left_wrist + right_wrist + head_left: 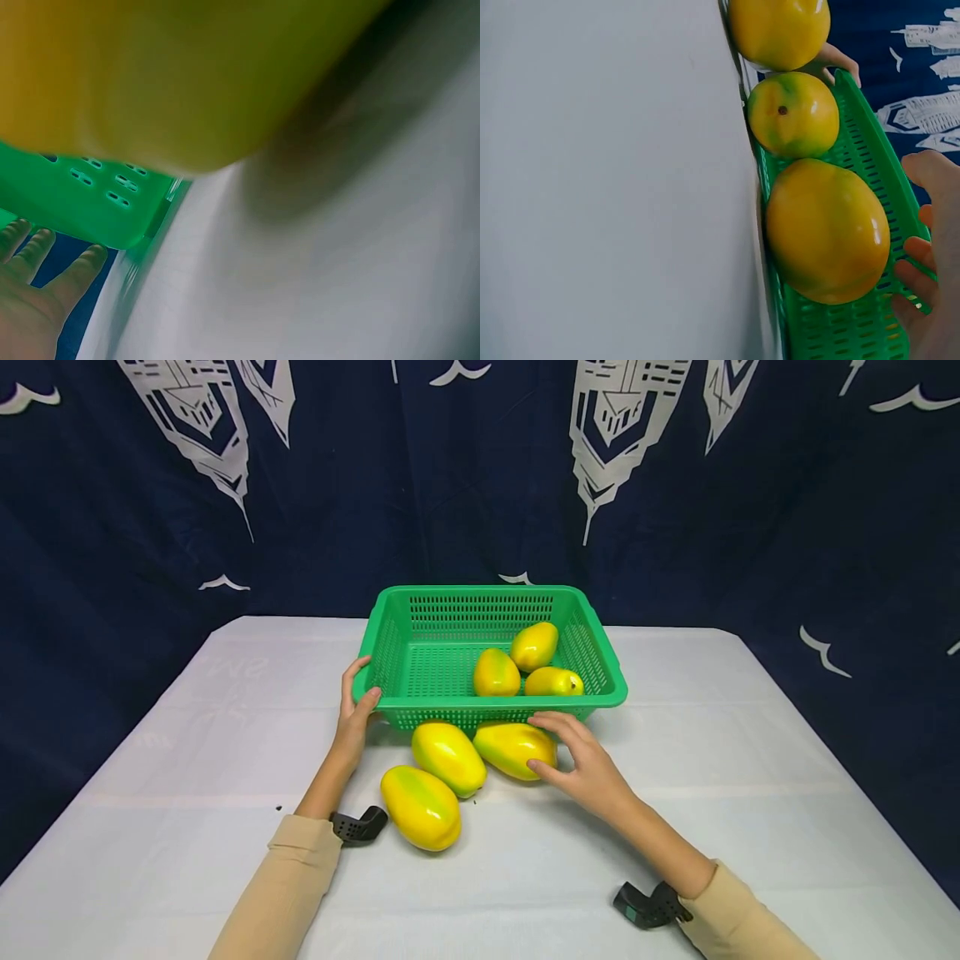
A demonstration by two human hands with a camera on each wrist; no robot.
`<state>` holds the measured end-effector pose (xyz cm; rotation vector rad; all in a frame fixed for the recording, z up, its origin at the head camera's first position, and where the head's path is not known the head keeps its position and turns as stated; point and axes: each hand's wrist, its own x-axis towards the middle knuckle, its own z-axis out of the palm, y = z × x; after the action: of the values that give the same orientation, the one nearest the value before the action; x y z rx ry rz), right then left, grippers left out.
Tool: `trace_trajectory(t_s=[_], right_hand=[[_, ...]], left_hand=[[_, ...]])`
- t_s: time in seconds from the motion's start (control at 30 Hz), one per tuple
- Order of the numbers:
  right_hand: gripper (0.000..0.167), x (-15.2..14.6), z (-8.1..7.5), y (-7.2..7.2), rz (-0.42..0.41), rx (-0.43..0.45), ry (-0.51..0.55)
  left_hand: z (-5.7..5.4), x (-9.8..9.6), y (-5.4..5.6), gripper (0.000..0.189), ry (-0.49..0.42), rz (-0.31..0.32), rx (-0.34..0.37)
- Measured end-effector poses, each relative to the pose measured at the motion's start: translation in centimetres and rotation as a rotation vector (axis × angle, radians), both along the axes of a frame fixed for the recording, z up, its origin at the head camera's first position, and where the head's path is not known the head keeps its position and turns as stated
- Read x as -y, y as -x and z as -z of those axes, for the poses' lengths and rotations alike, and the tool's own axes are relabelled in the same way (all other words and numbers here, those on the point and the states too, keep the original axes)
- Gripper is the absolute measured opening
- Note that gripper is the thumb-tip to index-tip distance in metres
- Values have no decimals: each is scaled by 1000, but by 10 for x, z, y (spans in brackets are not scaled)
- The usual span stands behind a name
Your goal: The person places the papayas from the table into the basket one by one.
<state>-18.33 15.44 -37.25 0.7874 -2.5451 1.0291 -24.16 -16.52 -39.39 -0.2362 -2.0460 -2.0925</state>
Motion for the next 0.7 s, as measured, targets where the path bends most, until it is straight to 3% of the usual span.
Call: trace_trajectory(t_s=[0.7], right_hand=[[63, -2, 28, 11, -54, 175, 95]], left_hand=[[0, 0, 0, 58, -13, 3, -5]])
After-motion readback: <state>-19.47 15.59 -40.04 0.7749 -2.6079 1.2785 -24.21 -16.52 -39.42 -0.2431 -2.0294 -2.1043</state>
